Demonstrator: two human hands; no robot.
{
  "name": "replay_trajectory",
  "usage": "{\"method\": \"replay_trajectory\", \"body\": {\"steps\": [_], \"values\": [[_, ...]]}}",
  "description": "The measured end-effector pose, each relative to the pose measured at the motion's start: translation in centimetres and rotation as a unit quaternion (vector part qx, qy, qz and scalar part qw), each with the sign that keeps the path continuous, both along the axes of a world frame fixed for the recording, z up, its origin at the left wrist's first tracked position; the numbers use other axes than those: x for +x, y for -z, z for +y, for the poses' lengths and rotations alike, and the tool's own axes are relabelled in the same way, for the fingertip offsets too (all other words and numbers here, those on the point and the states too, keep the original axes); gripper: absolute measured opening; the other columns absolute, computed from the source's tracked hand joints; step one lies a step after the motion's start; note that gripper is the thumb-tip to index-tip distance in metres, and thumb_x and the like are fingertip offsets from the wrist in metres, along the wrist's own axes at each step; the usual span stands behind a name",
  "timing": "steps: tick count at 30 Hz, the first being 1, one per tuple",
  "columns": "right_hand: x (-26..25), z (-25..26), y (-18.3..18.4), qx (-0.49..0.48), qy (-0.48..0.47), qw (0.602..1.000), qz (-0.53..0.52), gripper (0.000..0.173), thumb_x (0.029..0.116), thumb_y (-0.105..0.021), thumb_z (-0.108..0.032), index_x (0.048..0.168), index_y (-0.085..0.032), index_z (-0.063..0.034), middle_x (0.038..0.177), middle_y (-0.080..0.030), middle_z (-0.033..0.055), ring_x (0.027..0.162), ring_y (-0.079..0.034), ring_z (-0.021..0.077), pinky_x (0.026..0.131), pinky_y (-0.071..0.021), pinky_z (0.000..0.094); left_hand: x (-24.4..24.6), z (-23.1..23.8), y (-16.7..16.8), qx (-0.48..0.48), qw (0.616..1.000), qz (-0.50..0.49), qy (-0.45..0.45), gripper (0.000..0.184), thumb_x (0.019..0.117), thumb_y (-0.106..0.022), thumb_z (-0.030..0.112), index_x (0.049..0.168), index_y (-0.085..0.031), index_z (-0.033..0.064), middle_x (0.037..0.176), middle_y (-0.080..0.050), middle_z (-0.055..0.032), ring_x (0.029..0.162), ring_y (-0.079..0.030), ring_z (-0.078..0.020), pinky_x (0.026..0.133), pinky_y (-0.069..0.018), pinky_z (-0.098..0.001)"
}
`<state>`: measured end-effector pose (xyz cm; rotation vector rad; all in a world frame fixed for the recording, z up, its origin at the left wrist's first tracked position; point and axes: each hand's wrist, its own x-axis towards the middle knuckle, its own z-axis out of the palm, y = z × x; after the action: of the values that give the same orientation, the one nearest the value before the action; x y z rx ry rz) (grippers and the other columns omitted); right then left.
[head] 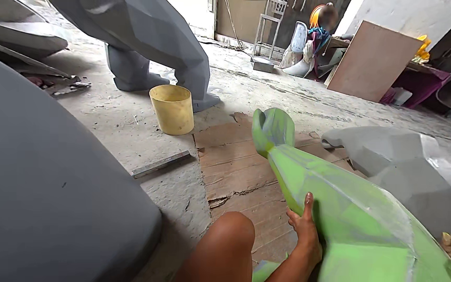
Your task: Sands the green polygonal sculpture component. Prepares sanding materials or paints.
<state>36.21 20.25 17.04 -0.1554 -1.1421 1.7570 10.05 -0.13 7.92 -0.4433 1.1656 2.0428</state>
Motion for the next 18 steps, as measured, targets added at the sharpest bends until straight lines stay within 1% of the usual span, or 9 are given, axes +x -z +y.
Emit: {"method": "replay_trajectory", "body": {"steps": [1,2,3,4,5,7,12,15,18], "values": [[0.3,2.0,0.9,0.021,-0.061,0.998,0.002,0.031,0.0969,-0.046,-0.026,0.111,-0.061,-0.002,0.126,-0.068,0.0199,0.126,-0.061,0.0358,0.111,-0.046,0.0537,-0.5,-0.3,-0.2,-0.01,1.0,0.002,-0.005,0.121,0.0715,-0.077,0.075,0.16,-0.023,0.0133,0.152,-0.038,-0.0314,0.135,-0.046,-0.0467,0.105,-0.0452,-0.064],[-1.1,1.6,0.9,-0.017,-0.025,0.999,0.015,0.035,0.097,-0.04,-0.026,0.109,-0.059,0.0008,0.12,-0.069,0.0235,0.119,-0.065,0.0391,0.106,-0.0501,0.0556,-1.0,-0.6,-0.4,-0.021,1.0,0.004,-0.009,0.123,0.0713,-0.078,0.075,0.161,-0.021,0.013,0.152,-0.037,-0.0317,0.135,-0.044,-0.0471,0.105,-0.0445,-0.0642],[-2.8,1.0,0.6,-0.05,0.014,0.999,0.011,0.043,0.1005,-0.025,-0.031,0.109,-0.053,-0.0008,0.115,-0.068,0.0221,0.112,-0.067,0.0373,0.1,-0.0537,0.0541,-1.5,-1.0,-0.6,-0.035,0.999,0.008,-0.014,0.124,0.0716,-0.077,0.075,0.161,-0.019,0.0127,0.154,-0.035,-0.0319,0.137,-0.042,-0.0476,0.106,-0.0427,-0.0646],[-4.1,1.2,0.8,-0.091,0.031,0.995,0.011,0.058,0.1036,-0.016,-0.043,0.109,-0.058,-0.0038,0.111,-0.071,0.0192,0.109,-0.07,0.0347,0.098,-0.0557,0.0527,-2.1,-1.3,-0.9,-0.05,0.998,0.014,-0.02,0.125,0.0714,-0.077,0.076,0.162,-0.017,0.0129,0.155,-0.033,-0.0319,0.138,-0.041,-0.0477,0.107,-0.0414,-0.0651],[-5.1,1.9,1.4,-0.108,0.028,0.994,0.008,0.064,0.1024,-0.014,-0.051,0.108,-0.061,-0.0073,0.11,-0.072,0.0156,0.108,-0.07,0.0319,0.098,-0.0561,0.0512,-2.8,-1.6,-1.1,-0.062,0.997,0.022,-0.027,0.126,0.0718,-0.077,0.076,0.162,-0.016,0.0133,0.156,-0.032,-0.0318,0.139,-0.039,-0.0477,0.108,-0.04,-0.0653],[-6.8,3.2,3.0,-0.104,0.02,0.994,-0.008,0.066,0.1011,-0.011,-0.054,0.108,-0.061,-0.0123,0.111,-0.072,0.0109,0.109,-0.07,0.0284,0.099,-0.0556,0.0502,-4.2,-2.1,-1.5,-0.084,0.995,0.033,-0.042,0.127,0.0719,-0.077,0.075,0.163,-0.014,0.0149,0.158,-0.029,-0.0318,0.141,-0.037,-0.048,0.109,-0.0391,-0.0653],[-12.3,3.7,4.1,-0.141,0.014,0.989,-0.044,0.066,0.1012,-0.005,-0.051,0.106,-0.058,-0.0134,0.111,-0.072,0.0085,0.108,-0.07,0.0255,0.095,-0.0579,0.0456,-7.0,-2.9,-1.5,-0.108,0.991,0.023,-0.071,0.132,0.0704,-0.078,0.076,0.165,-0.006,0.0187,0.159,-0.024,-0.0323,0.141,-0.035,-0.049,0.107,-0.0406,-0.0646],[-14.7,4.1,4.6,-0.145,0.013,0.987,-0.066,0.06,0.1007,-0.009,-0.048,0.103,-0.058,-0.0139,0.105,-0.071,0.0065,0.103,-0.07,0.0232,0.094,-0.0574,0.0464,-8.0,-2.9,-0.7,-0.116,0.989,0.008,-0.088,0.137,0.0683,-0.079,0.077,0.165,-0.003,0.0171,0.159,-0.023,-0.0333,0.14,-0.035,-0.0495,0.106,-0.0416,-0.065],[-16.6,5.2,5.6,-0.142,-0.002,0.987,-0.077,0.06,0.1003,-0.009,-0.048,0.105,-0.058,-0.0137,0.105,-0.071,0.0076,0.103,-0.07,0.0243,0.092,-0.0581,0.0476,-9.2,-2.7,-0.1,-0.124,0.987,-0.013,-0.102,0.137,0.0676,-0.08,0.076,0.165,-0.004,0.0167,0.158,-0.024,-0.0332,0.14,-0.035,-0.0493,0.105,-0.0414,-0.0649]]}}
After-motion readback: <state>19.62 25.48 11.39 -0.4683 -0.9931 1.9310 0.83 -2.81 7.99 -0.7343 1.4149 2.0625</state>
